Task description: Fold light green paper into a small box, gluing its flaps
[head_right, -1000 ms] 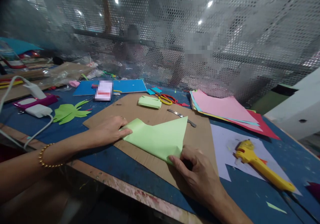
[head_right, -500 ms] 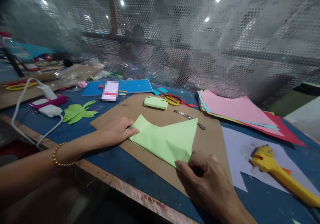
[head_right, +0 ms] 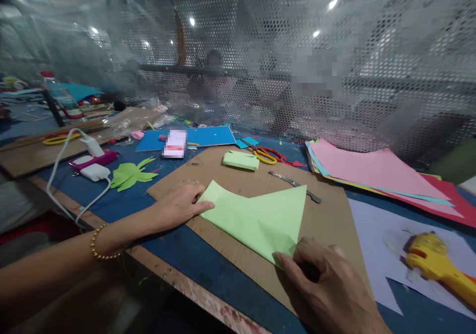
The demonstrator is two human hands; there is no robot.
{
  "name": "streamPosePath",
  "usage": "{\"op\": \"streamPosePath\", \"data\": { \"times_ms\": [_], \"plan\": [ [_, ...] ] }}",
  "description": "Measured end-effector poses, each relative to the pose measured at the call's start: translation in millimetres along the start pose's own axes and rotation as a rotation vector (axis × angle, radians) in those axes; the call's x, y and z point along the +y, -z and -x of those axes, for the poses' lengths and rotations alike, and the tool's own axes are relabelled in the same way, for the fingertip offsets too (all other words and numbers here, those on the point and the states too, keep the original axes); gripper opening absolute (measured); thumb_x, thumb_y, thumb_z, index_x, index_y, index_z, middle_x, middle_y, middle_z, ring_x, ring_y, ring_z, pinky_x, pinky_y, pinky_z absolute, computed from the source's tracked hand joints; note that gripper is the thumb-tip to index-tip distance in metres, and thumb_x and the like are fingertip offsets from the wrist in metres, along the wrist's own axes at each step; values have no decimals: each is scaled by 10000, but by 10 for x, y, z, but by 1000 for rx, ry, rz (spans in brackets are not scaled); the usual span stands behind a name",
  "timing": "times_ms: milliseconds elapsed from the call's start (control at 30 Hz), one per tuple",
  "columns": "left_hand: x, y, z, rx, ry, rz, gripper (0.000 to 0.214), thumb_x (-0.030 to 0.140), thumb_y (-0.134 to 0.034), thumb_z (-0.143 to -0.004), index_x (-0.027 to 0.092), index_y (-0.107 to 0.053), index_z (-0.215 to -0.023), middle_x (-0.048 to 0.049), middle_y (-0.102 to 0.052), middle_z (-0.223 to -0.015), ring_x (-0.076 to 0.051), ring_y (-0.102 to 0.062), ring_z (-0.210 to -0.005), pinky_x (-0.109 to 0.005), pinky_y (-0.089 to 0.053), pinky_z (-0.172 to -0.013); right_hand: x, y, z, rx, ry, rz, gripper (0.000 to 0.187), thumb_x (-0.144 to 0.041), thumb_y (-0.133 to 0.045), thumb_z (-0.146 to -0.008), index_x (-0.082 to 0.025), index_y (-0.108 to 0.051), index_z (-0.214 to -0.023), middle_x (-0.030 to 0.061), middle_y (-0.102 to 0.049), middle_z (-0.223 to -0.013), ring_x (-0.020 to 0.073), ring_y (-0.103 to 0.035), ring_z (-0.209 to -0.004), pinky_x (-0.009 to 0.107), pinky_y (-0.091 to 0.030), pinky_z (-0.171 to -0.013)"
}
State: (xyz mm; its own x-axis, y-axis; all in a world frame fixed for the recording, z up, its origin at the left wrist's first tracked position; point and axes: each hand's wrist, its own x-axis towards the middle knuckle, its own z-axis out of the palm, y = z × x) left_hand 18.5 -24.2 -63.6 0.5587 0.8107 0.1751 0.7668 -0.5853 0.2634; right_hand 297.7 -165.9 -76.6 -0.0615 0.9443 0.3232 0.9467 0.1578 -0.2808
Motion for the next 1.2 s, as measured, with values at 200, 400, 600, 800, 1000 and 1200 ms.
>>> {"op": "streamPosePath", "data": {
  "times_ms": [200, 400, 600, 800, 1000, 1200],
  "plan": [
    [-38, -37, 39, 33, -4, -1, 251, 398, -635, -904, 165, -543, -889, -48, -614, -822, -217, -567, -754, -306, -391, -654, -22, 9, -3, -54, -58, -10, 506, -539, -474, -912, -218, -445, -522, -5, -508, -494, 149, -484, -468, 305, -346, -507],
    [-25, -152, 85, 310, -288, -325, 415, 221, -603, -921, 157, -448, -1300, -107, -570, -1027, -242, -548, -862, -356, -407, -756, -9, -16, 31, -93, -119, 19, 462, -519, -503, -911, -212, -454, -569, -7, -528, -564, 159, -475, -556, 317, -315, -601],
    [-15, -184, 56, 196, -664, -316, 180, 59, -436, -952, 179, -537, -864, -51, -525, -901, -190, -482, -778, -308, -379, -685, -40, 13, 38, -105, -139, -12, 450, -490, -508, -921, -205, -433, -581, -25, -499, -590, 152, -449, -592, 329, -303, -687],
    [67, -94, 94, 40, -603, -177, 162, 27, -455, -905, 170, -517, -861, -56, -555, -909, -203, -519, -815, -326, -427, -725, -70, 28, 15, -109, -132, -32, 442, -474, -494, -926, -203, -422, -583, -31, -469, -592, 151, -436, -594, 323, -280, -682],
    [292, -71, 163, 83, -433, -225, 141, 283, -534, -953, 186, -548, -851, -70, -579, -919, -247, -564, -837, -386, -468, -747, -61, 3, 25, -83, -118, 4, 441, -467, -478, -928, -207, -411, -577, -21, -468, -591, 160, -435, -601, 316, -272, -660],
    [337, -166, 191, 191, -428, -381, 144, 309, -569, -931, 183, -559, -861, -78, -602, -884, -258, -588, -795, -386, -477, -695, -82, -9, 7, -87, -100, 98, 402, -438, -483, -922, -207, -445, -596, 0, -518, -621, 174, -457, -623, 308, -268, -639]
  ]
}}
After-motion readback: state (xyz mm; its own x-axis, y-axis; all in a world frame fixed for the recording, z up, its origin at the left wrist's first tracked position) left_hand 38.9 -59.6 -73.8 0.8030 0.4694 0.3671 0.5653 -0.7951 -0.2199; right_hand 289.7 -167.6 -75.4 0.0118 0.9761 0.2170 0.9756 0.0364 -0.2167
